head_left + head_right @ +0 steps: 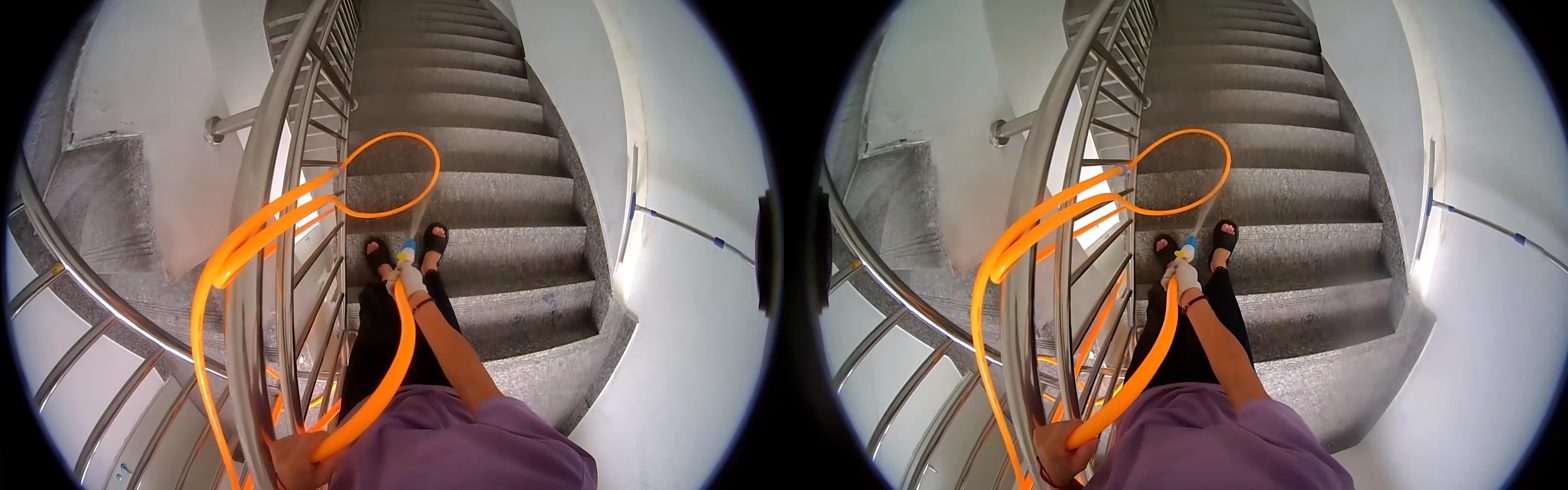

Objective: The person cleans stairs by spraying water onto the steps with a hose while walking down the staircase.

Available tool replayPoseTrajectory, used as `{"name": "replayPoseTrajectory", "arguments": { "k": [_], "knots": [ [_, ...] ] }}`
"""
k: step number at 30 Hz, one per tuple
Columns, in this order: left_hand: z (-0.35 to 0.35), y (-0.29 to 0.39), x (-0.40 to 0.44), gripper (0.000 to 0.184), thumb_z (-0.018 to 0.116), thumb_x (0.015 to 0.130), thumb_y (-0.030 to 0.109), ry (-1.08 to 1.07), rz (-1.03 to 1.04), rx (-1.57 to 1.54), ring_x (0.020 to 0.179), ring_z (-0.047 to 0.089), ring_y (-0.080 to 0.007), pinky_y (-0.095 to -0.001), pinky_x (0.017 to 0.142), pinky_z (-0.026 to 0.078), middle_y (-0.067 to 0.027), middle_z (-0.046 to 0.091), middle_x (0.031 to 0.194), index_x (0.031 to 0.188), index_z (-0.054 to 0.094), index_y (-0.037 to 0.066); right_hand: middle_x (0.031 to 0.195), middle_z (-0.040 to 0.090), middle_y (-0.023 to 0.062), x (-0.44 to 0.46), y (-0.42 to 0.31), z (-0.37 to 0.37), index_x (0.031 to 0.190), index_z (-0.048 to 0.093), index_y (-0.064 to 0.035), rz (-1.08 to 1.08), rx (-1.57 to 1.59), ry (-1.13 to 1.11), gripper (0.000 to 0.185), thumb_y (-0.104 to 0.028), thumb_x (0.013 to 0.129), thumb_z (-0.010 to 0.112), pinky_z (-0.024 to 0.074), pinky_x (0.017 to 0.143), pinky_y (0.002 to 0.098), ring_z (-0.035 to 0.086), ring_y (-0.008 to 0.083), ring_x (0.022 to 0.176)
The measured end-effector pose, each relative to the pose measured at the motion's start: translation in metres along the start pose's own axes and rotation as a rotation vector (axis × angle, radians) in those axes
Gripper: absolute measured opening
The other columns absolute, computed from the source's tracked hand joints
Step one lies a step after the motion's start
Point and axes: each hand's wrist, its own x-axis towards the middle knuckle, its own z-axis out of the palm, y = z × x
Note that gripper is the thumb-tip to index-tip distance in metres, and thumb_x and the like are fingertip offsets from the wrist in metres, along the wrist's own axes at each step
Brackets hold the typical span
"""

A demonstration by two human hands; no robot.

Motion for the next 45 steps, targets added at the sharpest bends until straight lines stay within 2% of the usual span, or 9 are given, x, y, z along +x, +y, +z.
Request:
{"name": "replayPoseTrajectory", "arguments": {
  "k": [14,20,22,25,26,28,31,35,45],
  "knots": [
    [0.065,0.057,0.040,0.018,0.071,0.055,0.020,-0.257,0.233,0.010,0.043,0.051,-0.0218,-0.0287,0.042,0.038,-0.0044,0.051,0.049,0.064,0.061,0.006,0.049,0.032,-0.0029,-0.009,-0.138,-0.085,0.063,0.033,-0.0144,-0.303,0.076,0.188,0.024,-0.019,0.082,0.047,0.0284,0.033,0.0232,0.031,0.0100,0.036],
    [0.039,0.049,0.030,0.025,0.071,0.057,0.028,-0.245,0.317,0.006,0.043,0.051,-0.0201,-0.0284,0.042,0.037,-0.0042,0.050,0.048,0.064,0.061,0.006,0.051,0.034,-0.0046,-0.071,-0.112,-0.079,0.063,0.034,-0.0147,-0.354,0.236,0.045,0.024,-0.022,0.083,0.047,0.0312,0.035,0.0208,0.034,0.0071,0.039],
    [0.029,0.048,0.020,0.029,0.070,0.059,0.033,-0.180,0.347,-0.016,0.042,0.050,-0.0186,-0.0279,0.042,0.036,-0.0041,0.049,0.047,0.063,0.060,0.006,0.051,0.035,-0.0051,-0.081,-0.069,-0.064,0.063,0.036,-0.0150,-0.040,0.348,-0.163,0.024,-0.023,0.082,0.048,0.0327,0.037,0.0203,0.035,0.0063,0.040],
    [0.038,0.056,0.009,0.035,0.064,0.062,0.042,0.396,0.311,-0.136,0.038,0.044,-0.0150,-0.0267,0.042,0.031,0.0004,0.042,0.042,0.057,0.057,0.008,0.051,0.038,-0.0056,-0.071,0.010,-0.037,0.061,0.039,-0.0147,0.420,0.486,-0.519,0.025,-0.024,0.083,0.047,0.0383,0.042,0.0201,0.040,0.0064,0.042],
    [0.029,0.054,0.012,0.035,0.064,0.062,0.042,0.397,0.312,-0.134,0.038,0.044,-0.0150,-0.0267,0.042,0.031,0.0004,0.042,0.042,0.057,0.057,0.008,0.051,0.038,-0.0056,-0.061,0.034,-0.028,0.060,0.040,-0.0143,0.542,0.538,-0.562,0.026,-0.024,0.084,0.046,0.0401,0.043,0.0203,0.042,0.0067,0.043],
    [0.005,0.047,0.020,0.030,0.066,0.070,0.014,-0.144,0.577,-0.190,0.053,0.055,-0.0260,-0.0351,0.046,0.041,-0.0149,0.059,0.069,0.093,0.057,-0.004,0.050,0.039,-0.0057,-0.061,0.060,-0.001,0.061,0.039,-0.0135,0.569,0.509,-0.478,0.027,-0.024,0.085,0.044,0.0429,0.044,0.0211,0.044,0.0074,0.043],
    [0.024,0.051,0.016,0.032,0.065,0.062,0.039,0.068,0.393,-0.035,0.037,0.043,-0.0154,-0.0263,0.042,0.031,0.0008,0.040,0.041,0.057,0.057,0.008,0.050,0.040,-0.0051,-0.035,0.076,0.003,0.061,0.039,-0.0125,0.392,0.459,-0.394,0.026,-0.024,0.085,0.045,0.0437,0.042,0.0218,0.044,0.0078,0.042],
    [0.029,0.040,0.018,0.029,0.065,0.061,0.036,0.139,0.416,0.047,0.036,0.042,-0.0147,-0.0262,0.039,0.029,0.0004,0.039,0.040,0.056,0.057,0.008,0.050,0.040,-0.0049,-0.015,0.042,-0.012,0.064,0.040,-0.0120,0.266,0.510,-0.307,0.023,-0.022,0.084,0.044,0.0438,0.042,0.0214,0.044,0.0080,0.042],
    [0.034,0.039,0.048,0.027,0.074,0.050,0.032,-0.278,0.465,-0.002,0.040,0.046,-0.0201,-0.0288,0.040,0.033,-0.0032,0.045,0.046,0.062,0.062,0.011,0.051,0.036,-0.0068,-0.047,-0.068,-0.056,0.066,0.039,-0.0142,-0.175,0.541,-0.158,0.020,-0.019,0.084,0.046,0.0381,0.039,0.0179,0.039,0.0055,0.042]
  ]
}}
